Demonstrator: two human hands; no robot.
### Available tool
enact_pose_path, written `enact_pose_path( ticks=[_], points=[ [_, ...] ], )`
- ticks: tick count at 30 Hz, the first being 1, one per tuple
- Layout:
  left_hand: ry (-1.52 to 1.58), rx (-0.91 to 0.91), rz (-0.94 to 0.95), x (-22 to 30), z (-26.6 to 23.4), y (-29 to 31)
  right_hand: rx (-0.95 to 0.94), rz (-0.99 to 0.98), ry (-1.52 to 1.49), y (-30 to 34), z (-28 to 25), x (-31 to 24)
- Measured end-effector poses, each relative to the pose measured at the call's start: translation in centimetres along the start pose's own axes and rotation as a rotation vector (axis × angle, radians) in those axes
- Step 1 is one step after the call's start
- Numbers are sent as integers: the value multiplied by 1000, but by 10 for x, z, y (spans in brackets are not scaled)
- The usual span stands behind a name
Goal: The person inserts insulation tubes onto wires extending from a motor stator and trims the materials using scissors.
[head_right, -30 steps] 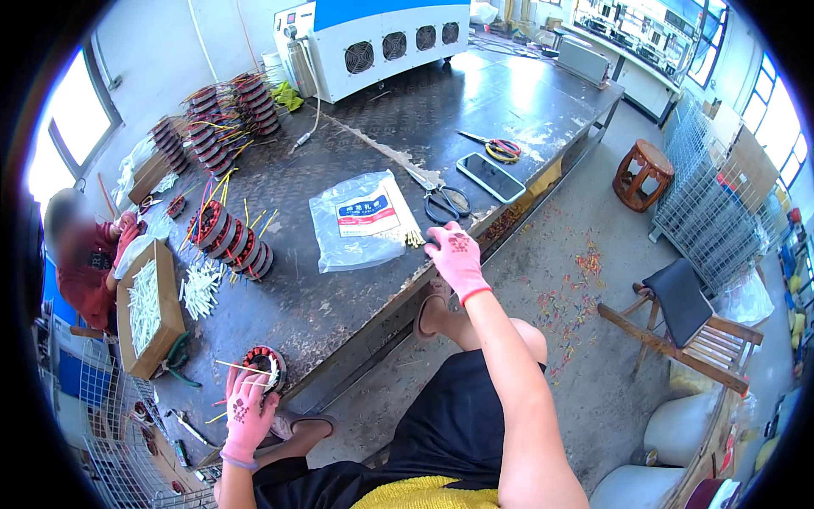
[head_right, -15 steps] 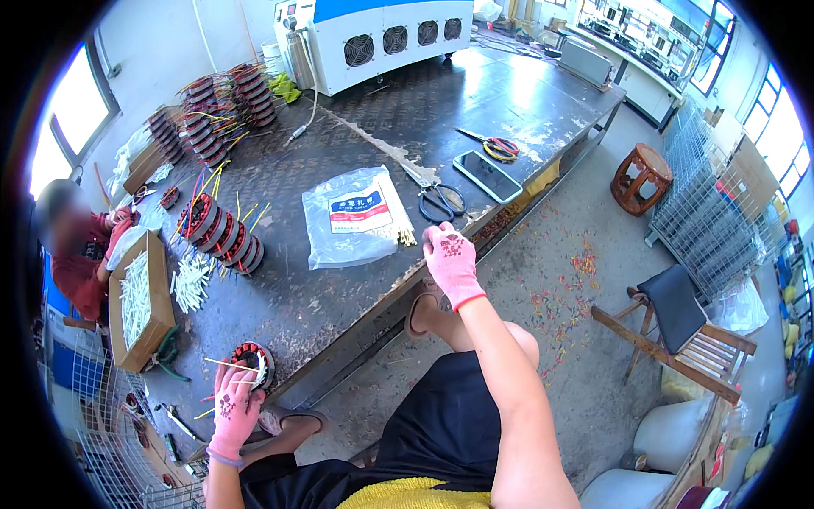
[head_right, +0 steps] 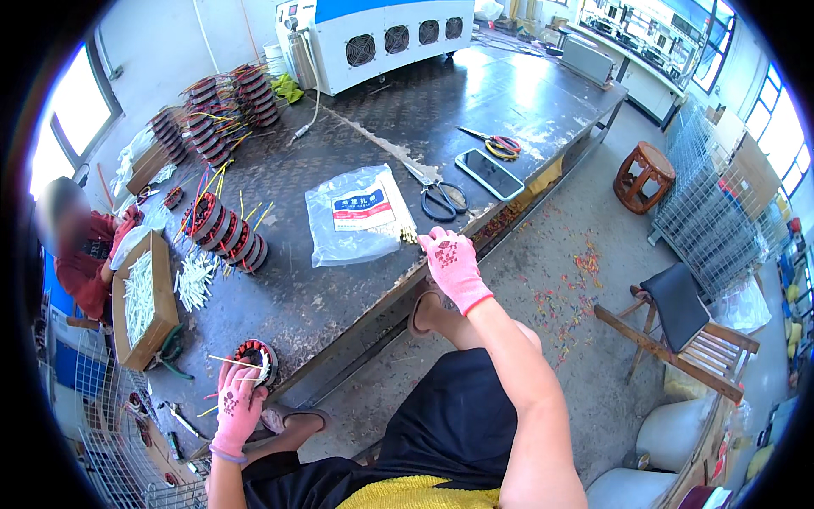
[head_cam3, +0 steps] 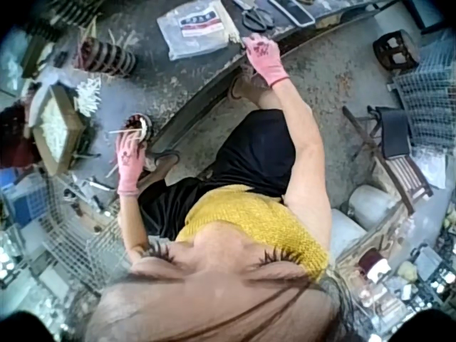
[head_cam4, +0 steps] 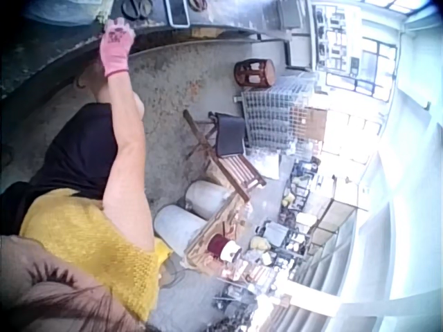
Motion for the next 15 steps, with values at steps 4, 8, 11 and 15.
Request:
enact_pose_path(
  ticks=[4,8,11,15],
  points=[
    [-17,13,-2,3,2,-2,-91,-96,196,6,4,2],
    [4,25,17,14,3,-14,-49,-188,302,15,9,12],
    [-14,49,-67,18,-2,-15,40,-263,190,17,3,7],
    [-29,70,-121,-3,-3,0,162,-383,-197,25,-33,-26]
  ],
)
Point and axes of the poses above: each hand's wrist, its own y-axis away from the middle knuckle, its own z-axis out of the palm, x = y × z, the point moved 5 cm from there along -y, towards the middle knuckle, and after that the axes turned 2 degrees about -x, right-handed, at the moved point
